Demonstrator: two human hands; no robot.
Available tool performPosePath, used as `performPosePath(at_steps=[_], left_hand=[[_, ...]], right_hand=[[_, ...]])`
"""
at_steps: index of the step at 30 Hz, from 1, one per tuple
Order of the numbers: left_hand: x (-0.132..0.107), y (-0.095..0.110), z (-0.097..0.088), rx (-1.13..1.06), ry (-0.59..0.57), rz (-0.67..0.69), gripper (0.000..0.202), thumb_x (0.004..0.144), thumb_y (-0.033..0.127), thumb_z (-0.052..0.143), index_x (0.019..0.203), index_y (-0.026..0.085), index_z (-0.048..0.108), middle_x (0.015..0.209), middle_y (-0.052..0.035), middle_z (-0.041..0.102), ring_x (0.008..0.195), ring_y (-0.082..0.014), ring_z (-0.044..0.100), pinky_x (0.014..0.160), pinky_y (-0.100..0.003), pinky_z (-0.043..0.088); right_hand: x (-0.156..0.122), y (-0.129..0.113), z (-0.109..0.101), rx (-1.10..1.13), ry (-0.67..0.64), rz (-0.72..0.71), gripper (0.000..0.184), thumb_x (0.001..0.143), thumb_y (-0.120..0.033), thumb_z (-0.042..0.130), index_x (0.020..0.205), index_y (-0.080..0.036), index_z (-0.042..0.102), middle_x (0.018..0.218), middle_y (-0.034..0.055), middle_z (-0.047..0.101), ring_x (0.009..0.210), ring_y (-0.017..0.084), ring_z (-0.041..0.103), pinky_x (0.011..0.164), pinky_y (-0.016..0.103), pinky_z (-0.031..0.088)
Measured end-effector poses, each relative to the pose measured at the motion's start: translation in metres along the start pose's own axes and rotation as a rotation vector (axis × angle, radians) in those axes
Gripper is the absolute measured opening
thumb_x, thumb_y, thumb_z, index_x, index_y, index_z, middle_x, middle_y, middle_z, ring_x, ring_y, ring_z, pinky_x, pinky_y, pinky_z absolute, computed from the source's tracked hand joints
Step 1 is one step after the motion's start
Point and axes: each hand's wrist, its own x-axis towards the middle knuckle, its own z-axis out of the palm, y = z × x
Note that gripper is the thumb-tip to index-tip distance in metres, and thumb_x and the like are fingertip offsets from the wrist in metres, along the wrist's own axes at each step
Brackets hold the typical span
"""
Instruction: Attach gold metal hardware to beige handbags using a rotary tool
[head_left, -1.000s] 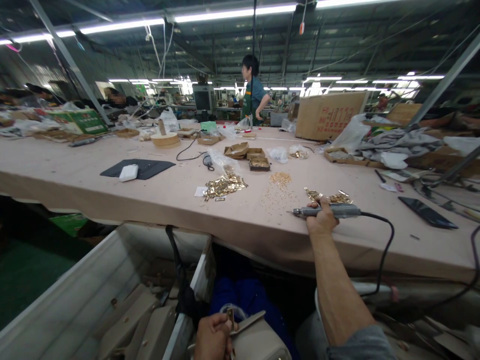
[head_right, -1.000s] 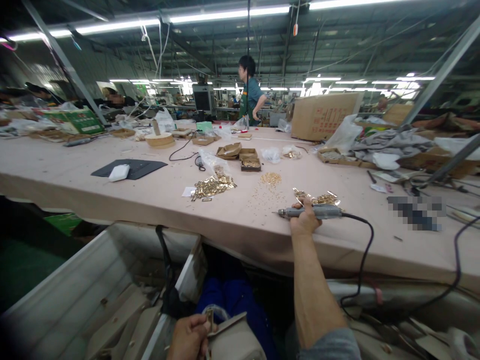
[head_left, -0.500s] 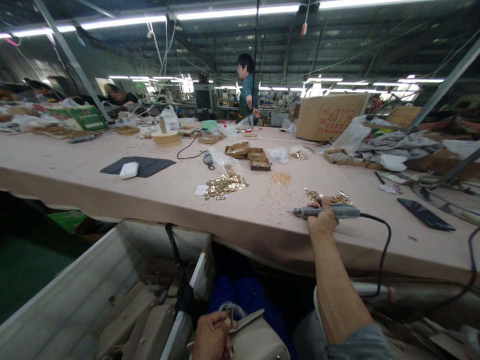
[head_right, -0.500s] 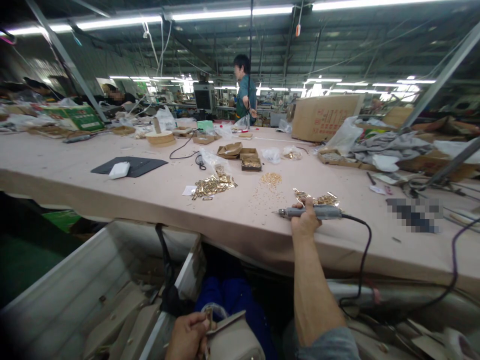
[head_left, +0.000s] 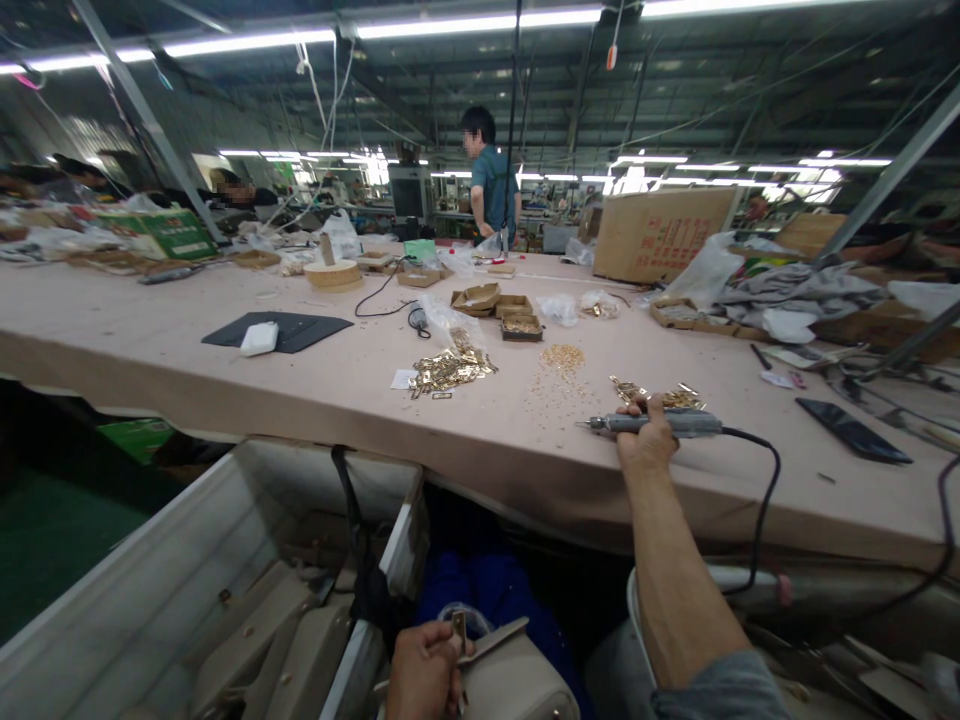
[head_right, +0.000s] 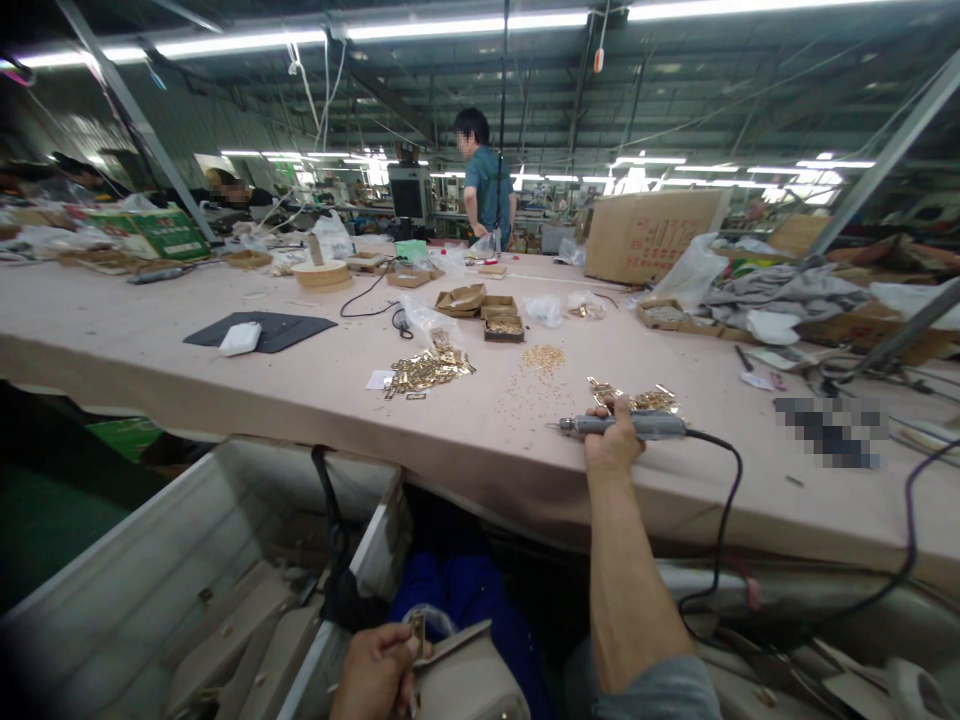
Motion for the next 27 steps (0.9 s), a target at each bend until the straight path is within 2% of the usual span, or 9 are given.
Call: performPosePath(at_steps=[7,12,17,27], left_hand=[[-0.01,0.016,-0.002,-0.015,-0.013,0.008,0.039,0.065,0.054,0.071,0.067,0.015,0.072,0.037,-0.0007,0.052,0.031,-0.0121,0.041,0.039,-0.024,0.03],[-0.001,0.004,0.0,0.007,0.008,0.006,0.045,0.062,0.059,0.068,0.065,0.015,0.071,0.034,-0.0015,0.05,0.028,-0.0129,0.039,0.036,-0.024,0.027],[0.007,-0.01,0.001,-0.004,0.02,0.014,0.043,0.062,0.058,0.066,0.066,0.015,0.07,0.033,-0.0004,0.048,0.027,-0.0139,0.038,0.034,-0.025,0.028],[0.006,-0.008,0.0,-0.004,0.001,0.016,0.044,0.064,0.057,0.063,0.07,0.014,0.072,0.033,-0.0004,0.048,0.028,-0.0133,0.038,0.036,-0.025,0.031]], right_hand=[[-0.002,-0.001,0.0,-0.027,-0.02,-0.005,0.044,0.077,-0.036,0.093,0.088,-0.019,0.055,0.081,-0.0045,0.064,0.056,0.006,0.054,0.054,0.021,0.056],[-0.001,0.002,0.001,-0.037,0.03,-0.054,0.043,0.076,-0.034,0.093,0.09,-0.019,0.055,0.08,-0.0033,0.065,0.055,0.008,0.054,0.054,0.023,0.058],[0.0,0.002,0.003,-0.05,0.05,-0.038,0.042,0.079,-0.038,0.091,0.088,-0.02,0.054,0.076,-0.0044,0.063,0.053,0.007,0.052,0.052,0.022,0.056],[-0.002,-0.004,0.002,0.018,0.037,0.016,0.045,0.079,-0.042,0.092,0.086,-0.019,0.054,0.078,-0.005,0.063,0.056,0.007,0.054,0.053,0.021,0.057]])
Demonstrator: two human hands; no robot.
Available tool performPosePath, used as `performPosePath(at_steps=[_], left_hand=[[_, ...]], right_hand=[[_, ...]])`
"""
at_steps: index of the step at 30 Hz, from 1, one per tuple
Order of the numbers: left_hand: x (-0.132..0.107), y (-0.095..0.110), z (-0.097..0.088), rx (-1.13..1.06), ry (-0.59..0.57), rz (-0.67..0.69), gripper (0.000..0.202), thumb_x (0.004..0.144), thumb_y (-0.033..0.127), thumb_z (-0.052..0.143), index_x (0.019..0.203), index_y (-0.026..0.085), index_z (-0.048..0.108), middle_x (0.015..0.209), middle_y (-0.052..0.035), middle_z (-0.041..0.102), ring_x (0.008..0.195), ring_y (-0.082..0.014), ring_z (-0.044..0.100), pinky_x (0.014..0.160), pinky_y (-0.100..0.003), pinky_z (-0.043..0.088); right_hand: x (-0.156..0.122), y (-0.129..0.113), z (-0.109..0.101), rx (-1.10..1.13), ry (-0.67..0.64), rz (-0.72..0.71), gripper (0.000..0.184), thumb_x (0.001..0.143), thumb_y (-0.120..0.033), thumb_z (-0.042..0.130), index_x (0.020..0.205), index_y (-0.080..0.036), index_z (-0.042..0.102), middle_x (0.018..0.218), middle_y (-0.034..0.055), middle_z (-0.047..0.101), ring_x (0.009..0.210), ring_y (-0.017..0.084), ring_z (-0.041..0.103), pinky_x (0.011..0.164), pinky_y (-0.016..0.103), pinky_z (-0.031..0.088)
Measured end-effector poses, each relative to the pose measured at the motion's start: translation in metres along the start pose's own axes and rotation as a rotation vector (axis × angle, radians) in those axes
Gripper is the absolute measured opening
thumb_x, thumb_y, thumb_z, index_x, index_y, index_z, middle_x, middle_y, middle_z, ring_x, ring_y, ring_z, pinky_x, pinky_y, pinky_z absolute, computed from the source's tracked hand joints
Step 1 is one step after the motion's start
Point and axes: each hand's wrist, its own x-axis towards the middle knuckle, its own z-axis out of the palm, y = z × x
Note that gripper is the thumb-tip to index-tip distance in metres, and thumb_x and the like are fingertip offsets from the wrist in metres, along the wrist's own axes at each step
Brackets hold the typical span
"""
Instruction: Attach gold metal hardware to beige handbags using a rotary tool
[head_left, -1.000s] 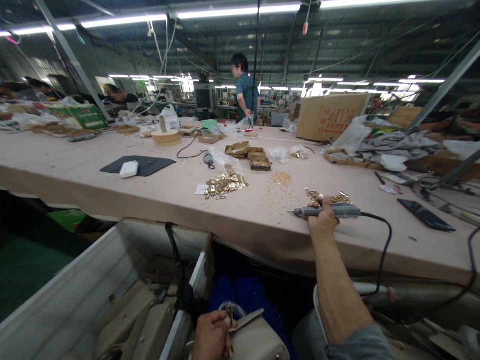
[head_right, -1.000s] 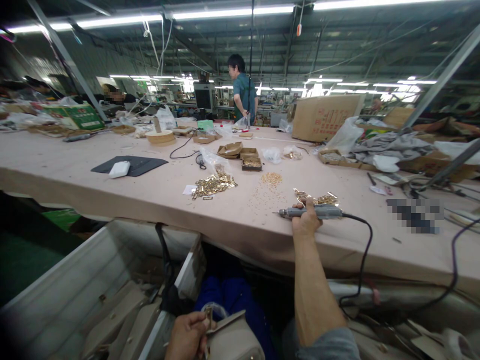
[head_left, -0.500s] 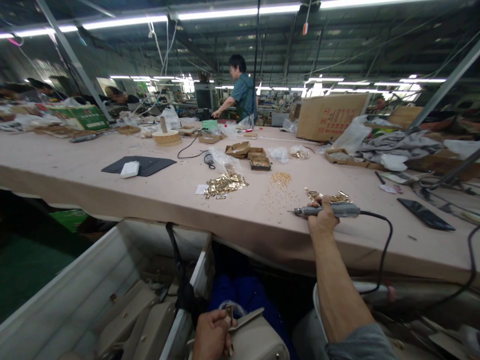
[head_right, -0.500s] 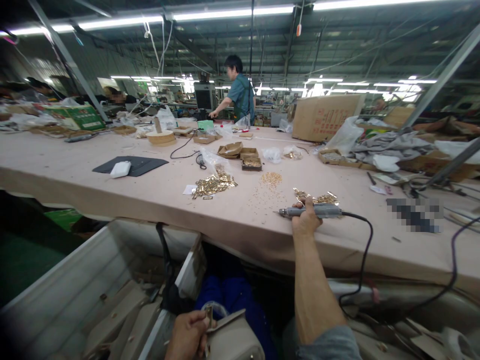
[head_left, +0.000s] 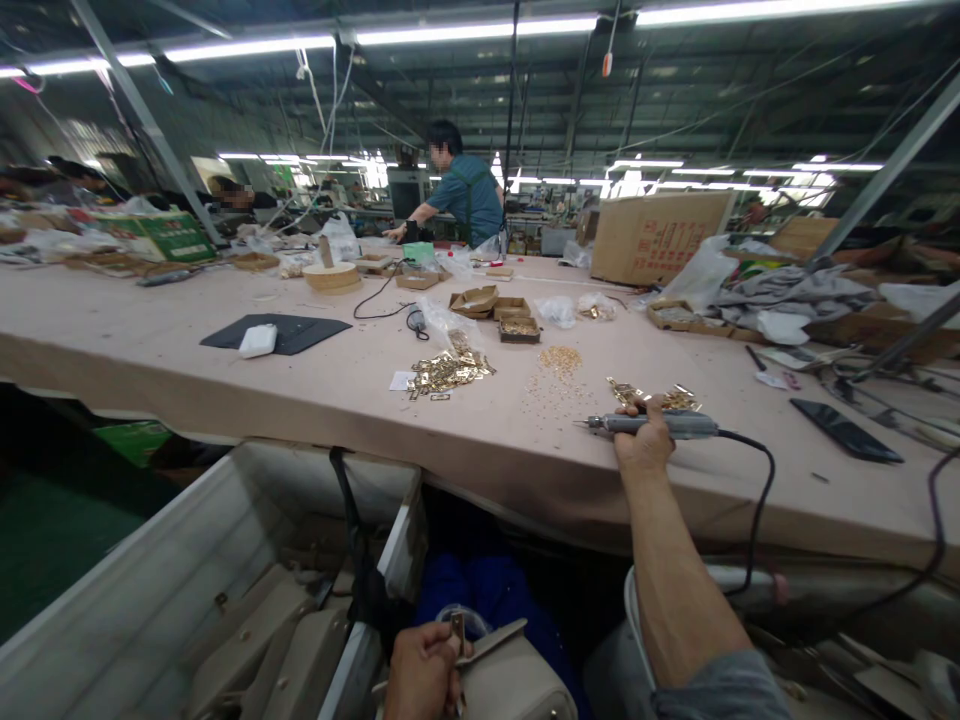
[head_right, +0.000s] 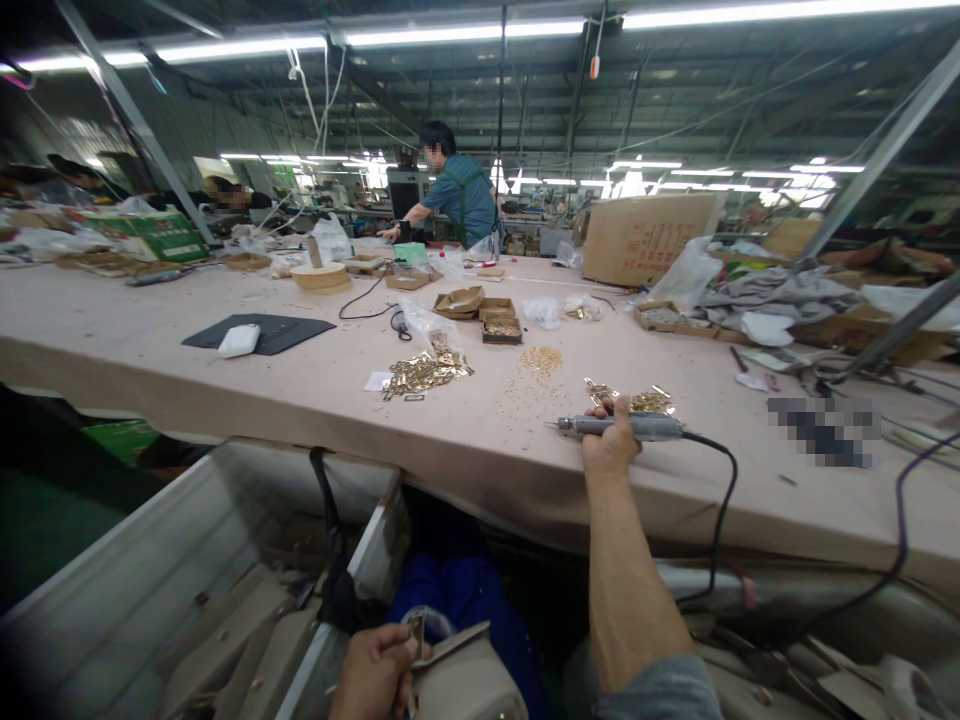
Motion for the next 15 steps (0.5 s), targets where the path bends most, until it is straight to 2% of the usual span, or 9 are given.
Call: performPosePath(at_steps=[6,15], left_hand=[[0.004,-0.006,0.001,0.011,0.026,-0.001,0.042,0.063,0.057,0.064,0.067,0.015,0.07,0.034,-0.0015,0.05,0.028,-0.0139,0.038,0.035,-0.026,0.03],[0.006,-0.01,0.001,0.033,0.0,0.011,0.045,0.068,0.059,0.064,0.073,0.014,0.072,0.035,-0.0005,0.05,0.029,-0.0138,0.04,0.035,-0.025,0.031]], right_hand=[[0.006,0.008,0.004,-0.003,0.088,-0.023,0.042,0.079,-0.035,0.093,0.089,-0.019,0.055,0.08,-0.0035,0.065,0.059,0.009,0.057,0.053,0.021,0.057],[0.007,0.012,0.006,-0.006,0.113,-0.051,0.045,0.076,-0.035,0.095,0.092,-0.019,0.055,0.082,-0.0007,0.068,0.058,0.009,0.056,0.053,0.022,0.056]])
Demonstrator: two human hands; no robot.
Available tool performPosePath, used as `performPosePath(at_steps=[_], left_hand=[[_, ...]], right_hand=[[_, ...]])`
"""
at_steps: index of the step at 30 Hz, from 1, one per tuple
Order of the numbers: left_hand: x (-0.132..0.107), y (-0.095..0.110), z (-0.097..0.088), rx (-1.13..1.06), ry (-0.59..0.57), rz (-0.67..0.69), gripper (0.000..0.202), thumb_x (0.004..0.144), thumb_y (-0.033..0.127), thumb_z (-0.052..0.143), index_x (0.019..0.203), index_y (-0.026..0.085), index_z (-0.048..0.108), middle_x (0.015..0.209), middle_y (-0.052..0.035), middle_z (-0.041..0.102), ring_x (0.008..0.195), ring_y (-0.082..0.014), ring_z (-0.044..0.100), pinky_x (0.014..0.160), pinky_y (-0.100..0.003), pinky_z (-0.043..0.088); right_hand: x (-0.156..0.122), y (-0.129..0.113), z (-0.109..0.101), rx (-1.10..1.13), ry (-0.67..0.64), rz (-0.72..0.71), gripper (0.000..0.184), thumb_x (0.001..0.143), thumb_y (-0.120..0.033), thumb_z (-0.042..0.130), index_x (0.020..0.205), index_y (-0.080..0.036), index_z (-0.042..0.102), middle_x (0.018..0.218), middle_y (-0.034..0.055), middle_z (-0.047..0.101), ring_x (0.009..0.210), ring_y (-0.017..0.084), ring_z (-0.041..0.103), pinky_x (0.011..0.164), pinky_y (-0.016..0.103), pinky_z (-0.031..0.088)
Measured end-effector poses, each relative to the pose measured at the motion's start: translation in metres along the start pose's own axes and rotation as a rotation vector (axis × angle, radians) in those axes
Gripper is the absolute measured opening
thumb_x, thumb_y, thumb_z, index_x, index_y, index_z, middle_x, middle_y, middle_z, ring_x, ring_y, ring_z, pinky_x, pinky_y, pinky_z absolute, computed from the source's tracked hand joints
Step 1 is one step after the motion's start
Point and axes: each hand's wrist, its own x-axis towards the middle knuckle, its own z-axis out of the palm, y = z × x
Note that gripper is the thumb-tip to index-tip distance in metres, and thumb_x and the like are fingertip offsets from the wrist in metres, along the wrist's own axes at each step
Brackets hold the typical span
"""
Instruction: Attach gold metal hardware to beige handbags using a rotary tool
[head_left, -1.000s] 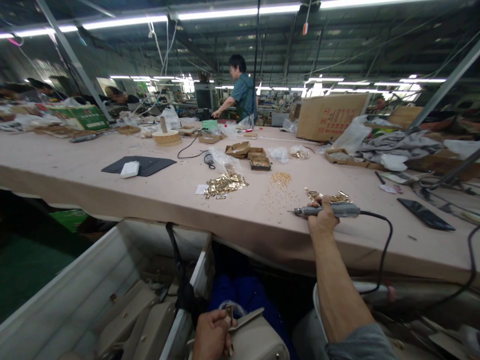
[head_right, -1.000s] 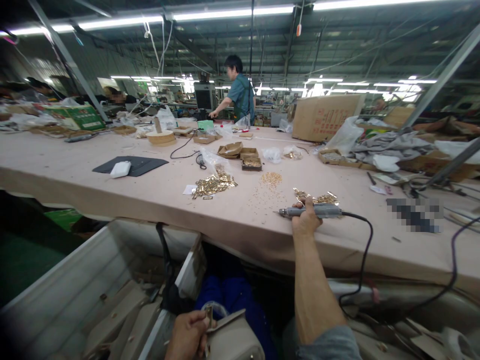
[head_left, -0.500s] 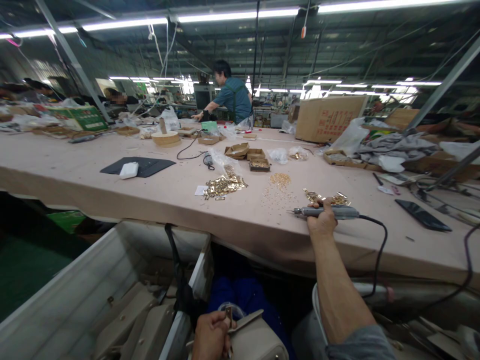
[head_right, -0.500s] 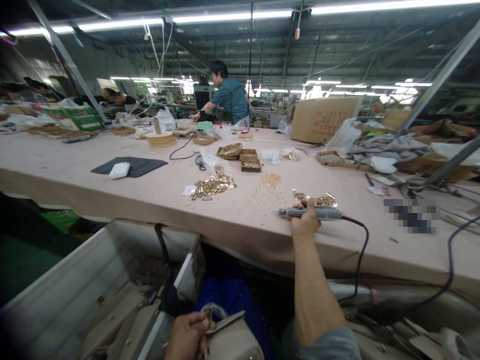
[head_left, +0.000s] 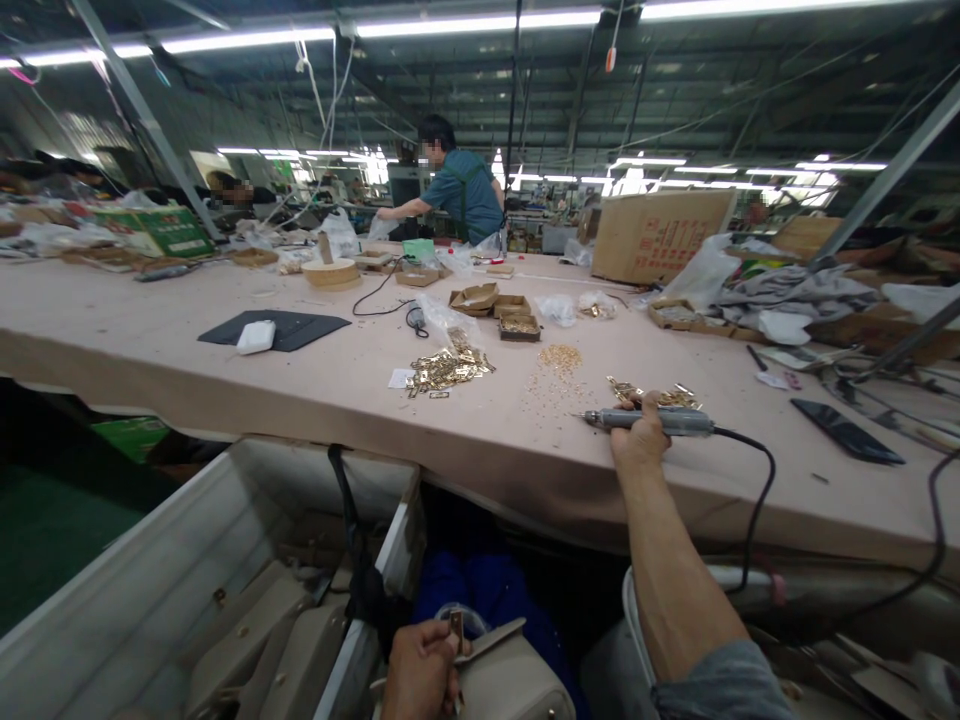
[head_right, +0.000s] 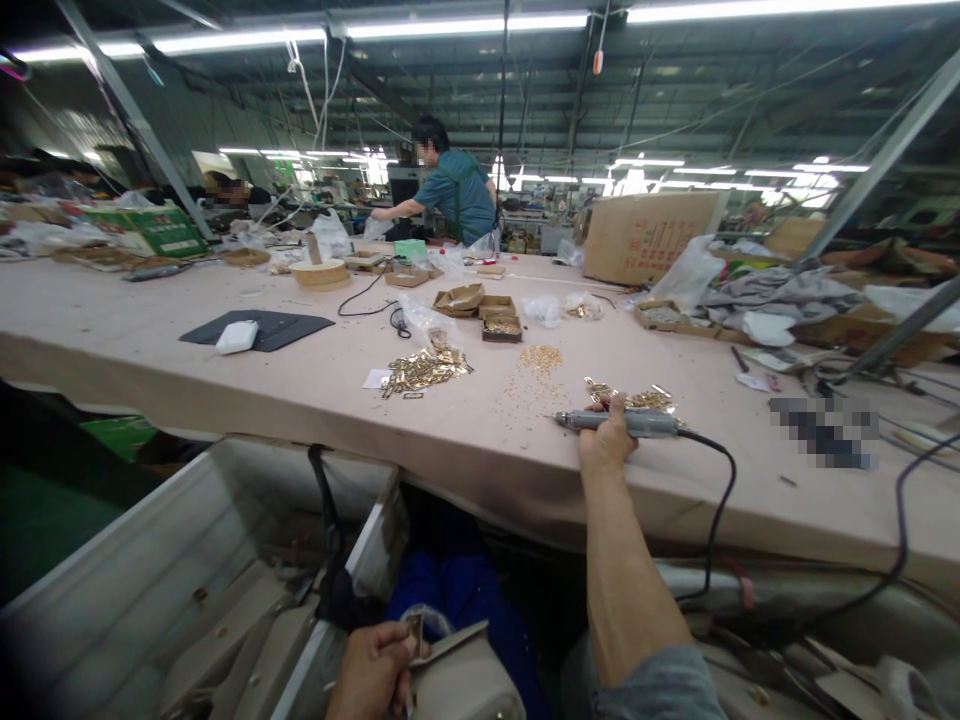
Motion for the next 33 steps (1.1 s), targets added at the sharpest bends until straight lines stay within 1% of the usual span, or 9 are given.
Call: performPosePath(at_steps=[4,8,12,16,20,23,27,31,33], left_hand=[[0.002,-0.004,0.0,0.005,0.006,-0.011,0.049,0.066,0.063,0.063,0.071,0.015,0.071,0.033,-0.001,0.049,0.027,-0.0142,0.038,0.035,-0.026,0.029],[0.002,-0.003,0.002,0.005,0.022,0.001,0.046,0.066,0.06,0.061,0.068,0.016,0.07,0.033,-0.0005,0.048,0.027,-0.0138,0.037,0.035,-0.026,0.03],[0.002,-0.002,0.002,0.009,0.021,0.003,0.041,0.067,0.055,0.059,0.068,0.016,0.07,0.032,-0.0002,0.047,0.027,-0.0142,0.038,0.034,-0.025,0.03],[0.003,-0.004,0.002,0.007,0.017,0.006,0.039,0.066,0.053,0.06,0.069,0.016,0.071,0.033,0.0,0.048,0.027,-0.0139,0.037,0.034,-0.026,0.032],[0.006,-0.007,0.002,-0.005,0.025,-0.001,0.04,0.066,0.054,0.063,0.071,0.015,0.072,0.032,0.0008,0.047,0.027,-0.0137,0.036,0.034,-0.026,0.032],[0.005,-0.006,0.001,0.008,0.015,-0.003,0.043,0.067,0.056,0.062,0.071,0.015,0.072,0.034,-0.0002,0.049,0.028,-0.014,0.037,0.035,-0.026,0.032],[0.001,-0.001,0.001,0.034,0.004,-0.015,0.047,0.065,0.059,0.062,0.071,0.014,0.073,0.035,-0.0022,0.051,0.029,-0.0149,0.041,0.036,-0.026,0.032],[-0.003,0.007,0.002,0.031,0.021,-0.004,0.052,0.064,0.064,0.064,0.069,0.013,0.072,0.035,-0.0023,0.049,0.028,-0.0137,0.038,0.036,-0.025,0.029],[-0.004,0.01,0.002,0.035,0.028,0.011,0.051,0.064,0.063,0.064,0.069,0.013,0.072,0.035,-0.0021,0.05,0.029,-0.0127,0.037,0.036,-0.025,0.027]], right_hand=[[0.0,-0.002,-0.001,-0.001,-0.048,0.041,0.047,0.076,-0.04,0.094,0.09,-0.019,0.054,0.081,-0.0032,0.066,0.058,0.008,0.057,0.053,0.021,0.056],[0.0,-0.002,-0.003,-0.014,-0.107,0.053,0.048,0.077,-0.046,0.093,0.088,-0.019,0.054,0.08,-0.0043,0.065,0.057,0.007,0.056,0.054,0.021,0.056],[0.001,0.0,-0.002,-0.018,-0.081,0.034,0.049,0.075,-0.042,0.096,0.088,-0.019,0.055,0.08,-0.0033,0.066,0.058,0.008,0.057,0.053,0.022,0.056],[0.0,0.003,-0.002,-0.007,-0.098,0.024,0.052,0.072,-0.04,0.098,0.09,-0.019,0.054,0.079,-0.0046,0.065,0.058,0.008,0.057,0.054,0.021,0.056],[0.0,0.002,-0.002,0.009,-0.089,0.034,0.052,0.072,-0.041,0.098,0.089,-0.019,0.053,0.078,-0.005,0.065,0.057,0.007,0.056,0.054,0.02,0.056],[0.001,0.002,-0.002,-0.006,-0.086,0.025,0.053,0.072,-0.042,0.097,0.087,-0.019,0.052,0.079,-0.0047,0.066,0.057,0.007,0.056,0.053,0.021,0.056],[0.0,0.003,-0.001,-0.006,-0.071,0.016,0.051,0.072,-0.04,0.098,0.089,-0.019,0.054,0.08,-0.0031,0.067,0.057,0.008,0.056,0.052,0.022,0.056],[0.0,0.004,0.0,-0.014,-0.081,0.029,0.05,0.072,-0.04,0.097,0.09,-0.019,0.055,0.078,-0.0036,0.066,0.058,0.009,0.057,0.053,0.022,0.056],[0.0,0.004,0.001,-0.025,-0.085,0.026,0.05,0.073,-0.041,0.096,0.088,-0.019,0.054,0.077,-0.0042,0.066,0.059,0.009,0.058,0.053,0.021,0.056]])
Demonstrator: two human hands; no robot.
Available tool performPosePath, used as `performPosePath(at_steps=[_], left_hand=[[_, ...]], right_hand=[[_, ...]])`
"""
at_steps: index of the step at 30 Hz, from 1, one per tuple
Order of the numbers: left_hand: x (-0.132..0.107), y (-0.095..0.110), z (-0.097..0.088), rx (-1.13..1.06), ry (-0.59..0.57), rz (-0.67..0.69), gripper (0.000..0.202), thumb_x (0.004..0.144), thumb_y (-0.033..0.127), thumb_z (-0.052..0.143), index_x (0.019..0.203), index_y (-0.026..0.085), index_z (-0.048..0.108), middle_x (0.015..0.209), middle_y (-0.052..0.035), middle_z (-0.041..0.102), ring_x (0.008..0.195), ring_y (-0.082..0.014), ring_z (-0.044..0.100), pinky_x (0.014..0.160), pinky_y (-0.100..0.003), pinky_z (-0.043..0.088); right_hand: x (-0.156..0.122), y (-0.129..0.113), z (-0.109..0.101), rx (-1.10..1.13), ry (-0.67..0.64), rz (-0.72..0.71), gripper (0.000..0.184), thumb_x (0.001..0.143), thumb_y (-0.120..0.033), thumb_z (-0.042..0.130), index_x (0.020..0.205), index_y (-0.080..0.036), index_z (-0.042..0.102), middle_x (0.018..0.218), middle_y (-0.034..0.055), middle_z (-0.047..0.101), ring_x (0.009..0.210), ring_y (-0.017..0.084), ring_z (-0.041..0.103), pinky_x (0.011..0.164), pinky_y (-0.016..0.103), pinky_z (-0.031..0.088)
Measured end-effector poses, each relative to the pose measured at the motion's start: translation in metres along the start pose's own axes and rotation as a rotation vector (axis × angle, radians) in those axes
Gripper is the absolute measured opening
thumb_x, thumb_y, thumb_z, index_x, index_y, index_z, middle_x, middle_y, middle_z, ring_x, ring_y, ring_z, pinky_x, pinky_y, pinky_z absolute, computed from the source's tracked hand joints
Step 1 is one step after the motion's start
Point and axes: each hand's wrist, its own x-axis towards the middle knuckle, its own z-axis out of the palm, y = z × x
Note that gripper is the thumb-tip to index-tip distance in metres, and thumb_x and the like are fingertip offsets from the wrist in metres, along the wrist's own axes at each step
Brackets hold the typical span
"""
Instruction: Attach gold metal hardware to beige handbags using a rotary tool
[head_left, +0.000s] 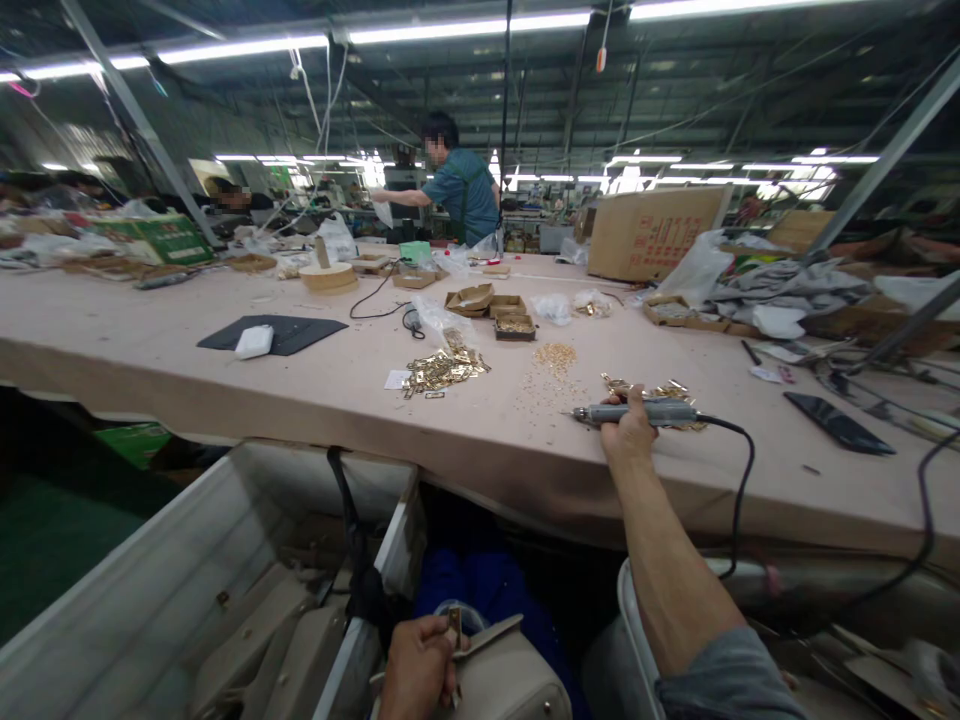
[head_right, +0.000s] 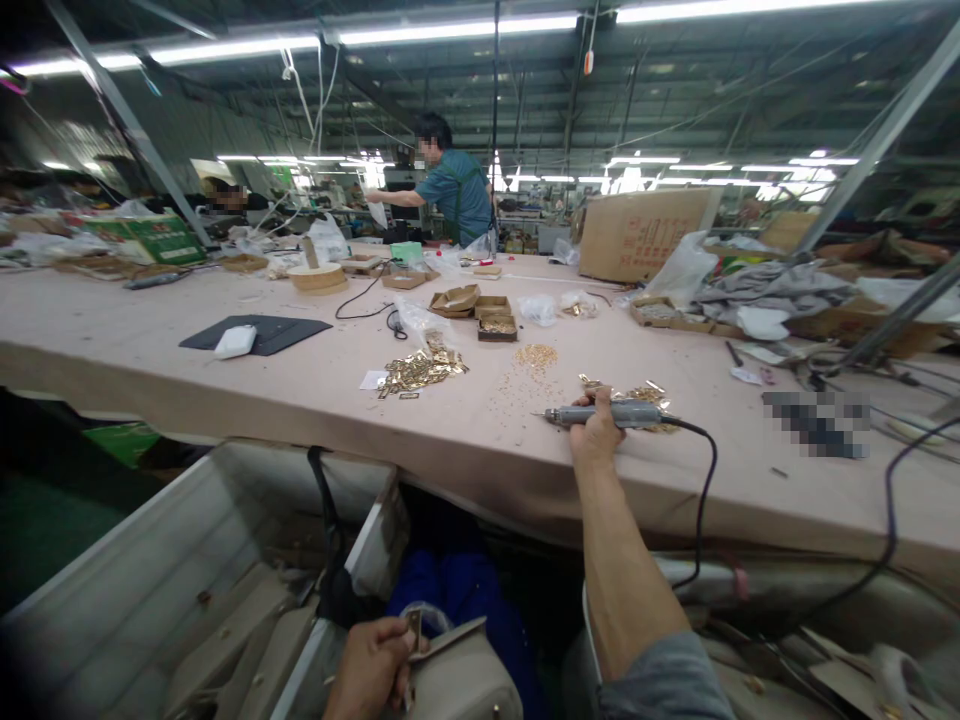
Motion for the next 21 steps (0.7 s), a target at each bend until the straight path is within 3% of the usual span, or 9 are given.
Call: performPosePath(at_steps=[9,15,21], left_hand=[[-0.005,0.006,0.0,0.001,-0.004,-0.007,0.039,0.065,0.053,0.059,0.068,0.015,0.07,0.035,-0.0019,0.051,0.029,-0.0135,0.038,0.036,-0.025,0.027],[-0.012,0.018,0.0,-0.007,-0.011,-0.011,0.039,0.066,0.054,0.063,0.066,0.016,0.07,0.035,-0.0011,0.05,0.029,-0.0125,0.038,0.037,-0.024,0.027],[-0.014,0.023,-0.001,0.009,-0.044,-0.007,0.039,0.066,0.052,0.055,0.068,0.015,0.069,0.035,-0.0009,0.05,0.03,-0.0126,0.038,0.037,-0.025,0.029]], right_hand=[[-0.002,-0.007,-0.003,0.033,0.038,0.005,0.043,0.08,-0.041,0.091,0.09,-0.018,0.055,0.081,-0.0011,0.067,0.057,0.008,0.055,0.053,0.023,0.057],[-0.001,-0.012,-0.008,0.035,0.036,0.017,0.043,0.083,-0.043,0.089,0.094,-0.019,0.056,0.081,-0.0025,0.065,0.057,0.008,0.055,0.053,0.023,0.057],[-0.003,-0.012,-0.006,0.038,0.025,0.005,0.045,0.082,-0.044,0.09,0.094,-0.02,0.055,0.081,-0.0027,0.065,0.056,0.008,0.054,0.052,0.022,0.056]])
